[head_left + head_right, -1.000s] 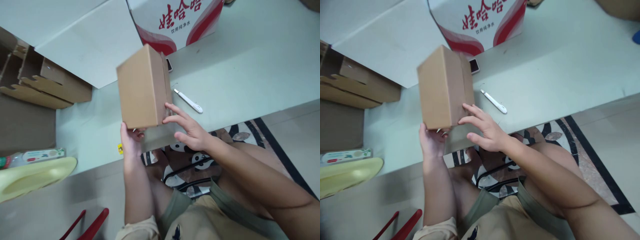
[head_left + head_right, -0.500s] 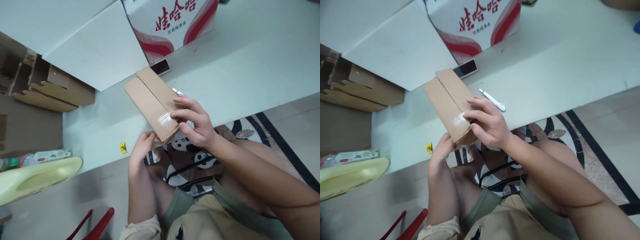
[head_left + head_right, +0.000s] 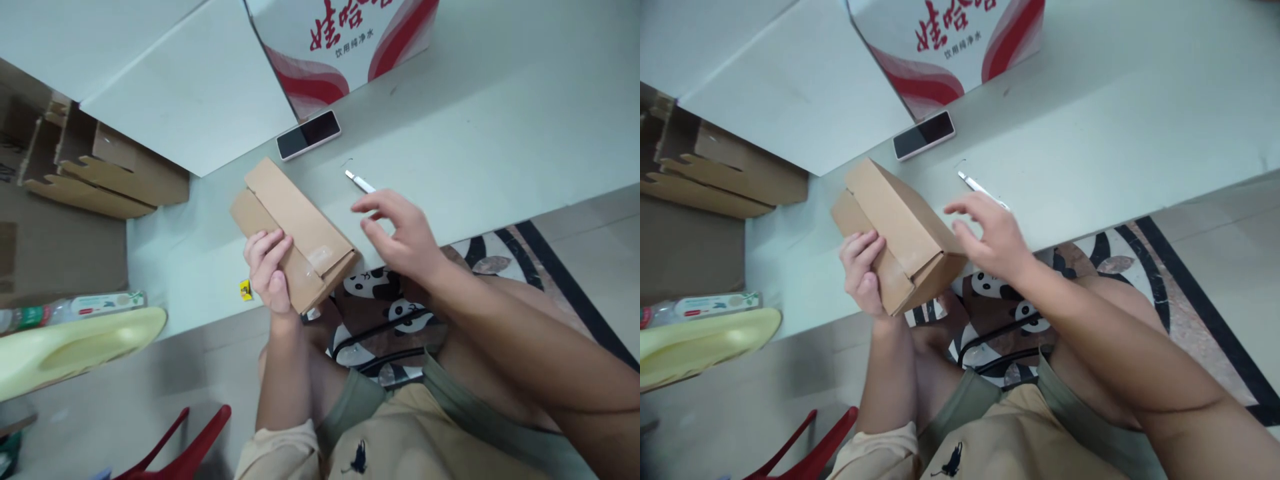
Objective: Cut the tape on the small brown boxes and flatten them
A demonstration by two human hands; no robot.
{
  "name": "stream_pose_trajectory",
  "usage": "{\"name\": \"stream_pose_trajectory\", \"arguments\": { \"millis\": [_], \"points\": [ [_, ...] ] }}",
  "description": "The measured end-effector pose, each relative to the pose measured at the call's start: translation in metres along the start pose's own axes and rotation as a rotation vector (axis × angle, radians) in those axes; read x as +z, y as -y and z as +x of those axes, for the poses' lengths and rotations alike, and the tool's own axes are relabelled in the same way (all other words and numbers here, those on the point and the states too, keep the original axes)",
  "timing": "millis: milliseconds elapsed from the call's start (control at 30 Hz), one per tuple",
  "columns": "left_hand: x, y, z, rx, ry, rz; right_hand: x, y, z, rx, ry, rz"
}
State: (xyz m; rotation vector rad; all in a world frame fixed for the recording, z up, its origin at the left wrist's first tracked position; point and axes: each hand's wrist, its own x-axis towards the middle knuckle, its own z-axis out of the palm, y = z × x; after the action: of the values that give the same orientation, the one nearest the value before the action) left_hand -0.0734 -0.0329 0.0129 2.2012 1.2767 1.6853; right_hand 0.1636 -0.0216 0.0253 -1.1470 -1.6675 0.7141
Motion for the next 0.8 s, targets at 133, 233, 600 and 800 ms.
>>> {"name": "stream_pose_trajectory", "arguments": {
  "millis": [133, 233, 600, 800],
  "points": [
    [0.009, -0.002, 0.000, -0.002, -0.052, -0.020, -0.010, -0.034, 0.007, 0.286, 0.087, -0.518],
    [0.013, -0.006, 0.000, -0.033, -0.066, 0.002, -0.008, -0.050, 0.008, 0.276, 0.189, -0.700],
    [0.013, -0.005, -0.001, 0.011, -0.059, 0.028, -0.030, 0.008, -0.004, 0.170, 0.062, -0.031],
    [0.032, -0.027, -0.001, -0.202, -0.052, 0.127, -0.050, 0.040, -0.029, -0.126, -0.052, 0.150]
  ]
}}
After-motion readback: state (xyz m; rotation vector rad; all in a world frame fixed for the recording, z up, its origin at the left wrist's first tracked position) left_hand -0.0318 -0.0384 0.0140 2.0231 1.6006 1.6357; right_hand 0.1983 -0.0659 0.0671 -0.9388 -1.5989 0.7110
